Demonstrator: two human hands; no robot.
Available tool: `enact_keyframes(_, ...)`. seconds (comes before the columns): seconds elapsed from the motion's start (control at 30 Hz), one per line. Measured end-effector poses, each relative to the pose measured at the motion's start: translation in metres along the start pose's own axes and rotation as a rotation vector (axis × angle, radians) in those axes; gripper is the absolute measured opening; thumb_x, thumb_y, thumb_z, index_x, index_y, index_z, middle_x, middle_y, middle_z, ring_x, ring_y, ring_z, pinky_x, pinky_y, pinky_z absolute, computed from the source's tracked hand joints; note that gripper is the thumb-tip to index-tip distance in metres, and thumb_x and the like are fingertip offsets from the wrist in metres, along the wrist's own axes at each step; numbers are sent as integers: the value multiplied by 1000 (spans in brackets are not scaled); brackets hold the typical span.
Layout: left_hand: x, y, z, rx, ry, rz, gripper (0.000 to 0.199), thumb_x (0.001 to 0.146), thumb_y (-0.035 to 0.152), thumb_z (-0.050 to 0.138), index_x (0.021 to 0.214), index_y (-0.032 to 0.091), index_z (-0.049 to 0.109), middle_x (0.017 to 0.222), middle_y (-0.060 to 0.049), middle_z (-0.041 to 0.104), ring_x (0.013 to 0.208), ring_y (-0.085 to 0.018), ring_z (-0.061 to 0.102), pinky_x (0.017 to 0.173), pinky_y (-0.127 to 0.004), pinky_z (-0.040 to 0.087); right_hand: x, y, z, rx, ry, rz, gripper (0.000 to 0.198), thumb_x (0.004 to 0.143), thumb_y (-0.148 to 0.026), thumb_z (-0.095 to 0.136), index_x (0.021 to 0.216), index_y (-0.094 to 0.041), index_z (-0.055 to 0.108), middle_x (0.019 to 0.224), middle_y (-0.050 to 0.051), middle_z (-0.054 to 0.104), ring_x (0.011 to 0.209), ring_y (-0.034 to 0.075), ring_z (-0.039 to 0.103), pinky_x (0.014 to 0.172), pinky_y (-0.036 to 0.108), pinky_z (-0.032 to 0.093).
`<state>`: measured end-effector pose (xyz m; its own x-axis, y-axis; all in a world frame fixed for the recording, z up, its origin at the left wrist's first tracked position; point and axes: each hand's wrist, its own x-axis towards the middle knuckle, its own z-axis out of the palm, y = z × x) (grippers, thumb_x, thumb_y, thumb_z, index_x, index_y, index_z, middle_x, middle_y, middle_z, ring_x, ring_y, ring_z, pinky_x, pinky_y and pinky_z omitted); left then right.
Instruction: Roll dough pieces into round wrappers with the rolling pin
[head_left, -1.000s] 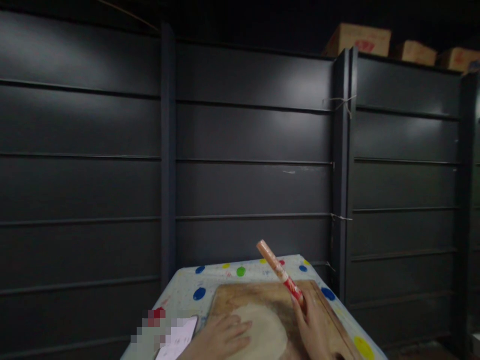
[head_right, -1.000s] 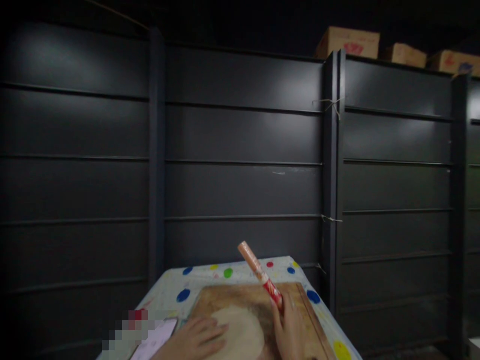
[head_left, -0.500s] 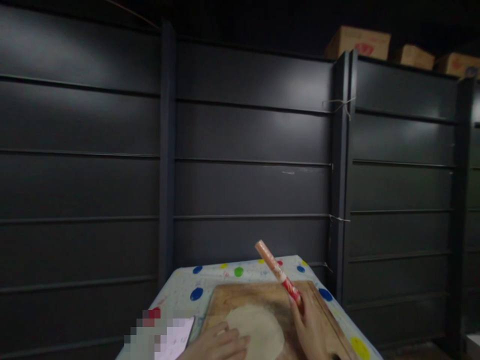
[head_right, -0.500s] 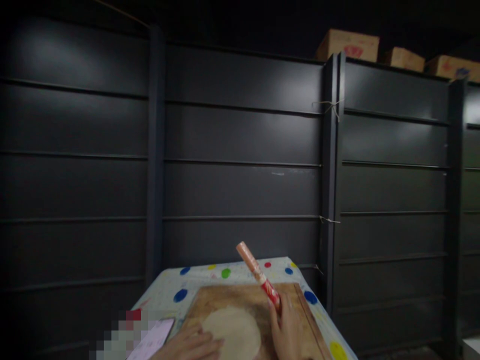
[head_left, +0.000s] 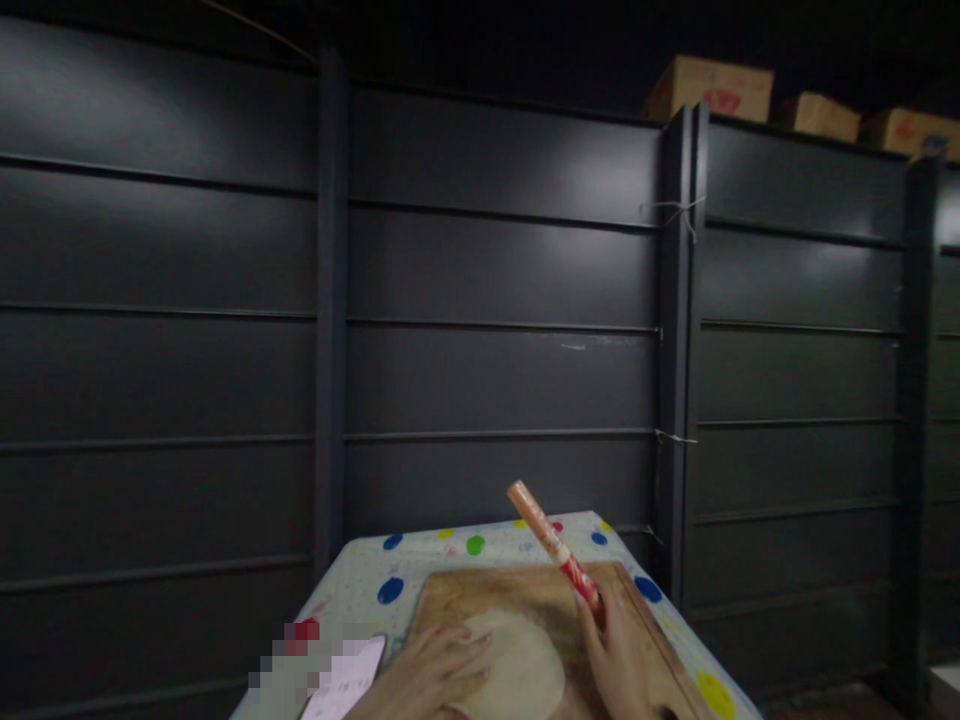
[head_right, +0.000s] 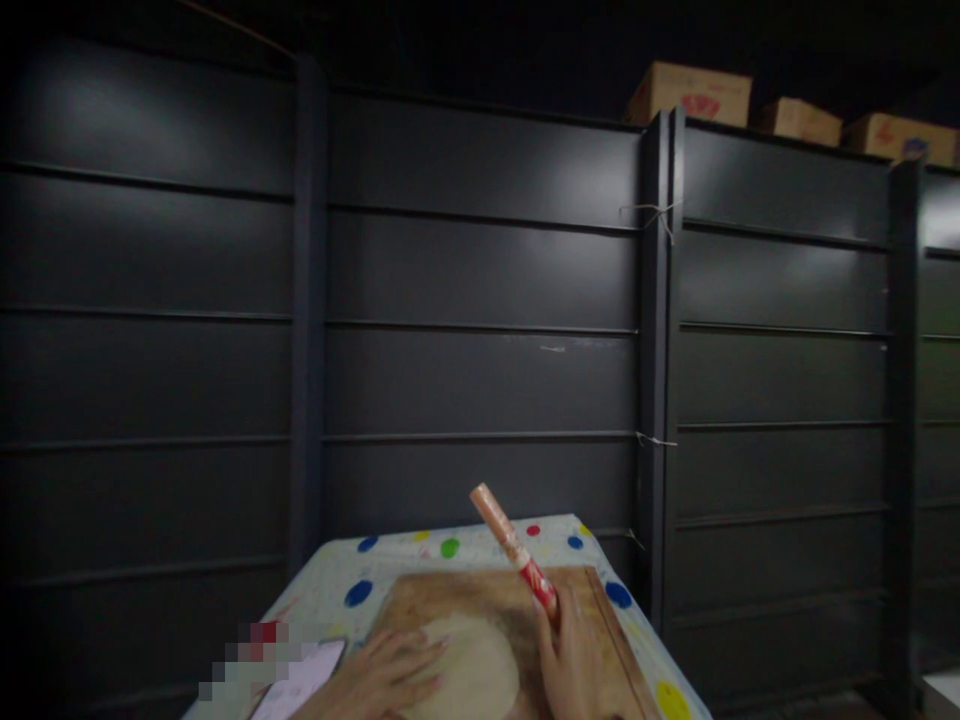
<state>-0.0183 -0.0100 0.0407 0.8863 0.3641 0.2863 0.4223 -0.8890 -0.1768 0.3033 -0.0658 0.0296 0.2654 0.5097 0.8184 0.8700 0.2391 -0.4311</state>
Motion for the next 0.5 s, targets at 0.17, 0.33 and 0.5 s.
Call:
enact_keyframes(0.17, 19, 2, -9, -118, 109, -96, 26, 97, 35, 54, 118, 36, 69, 126, 2, 70, 115, -20, 61, 102, -34, 49, -1, -5, -14, -59, 9, 12, 34, 95, -55, 47, 95, -30, 71, 79, 7, 71, 77, 28, 66, 71, 36, 50)
enact_keyframes(0.33, 53, 28, -48, -47, 316, -375, 37, 102, 40, 42, 89, 27, 74, 87, -2, 75, 86, -22, 67, 88, -39, 52, 1, -2, -7, 10, 46, 13, 41, 96, -58, 43, 89, -29, 70, 80, 7, 71, 78, 28, 66, 71, 36, 50)
enact_keyframes(0.5, 87, 54, -84, -163, 358, -507, 43, 101, 41, 38, 87, 26, 75, 88, -5, 76, 86, -21, 67, 85, -32, 48, 4, 1, 1, 92, 80, 34, 47, 96, -61, 39, 100, -26, 71, 86, 9, 72, 88, 29, 66, 77, 36, 51)
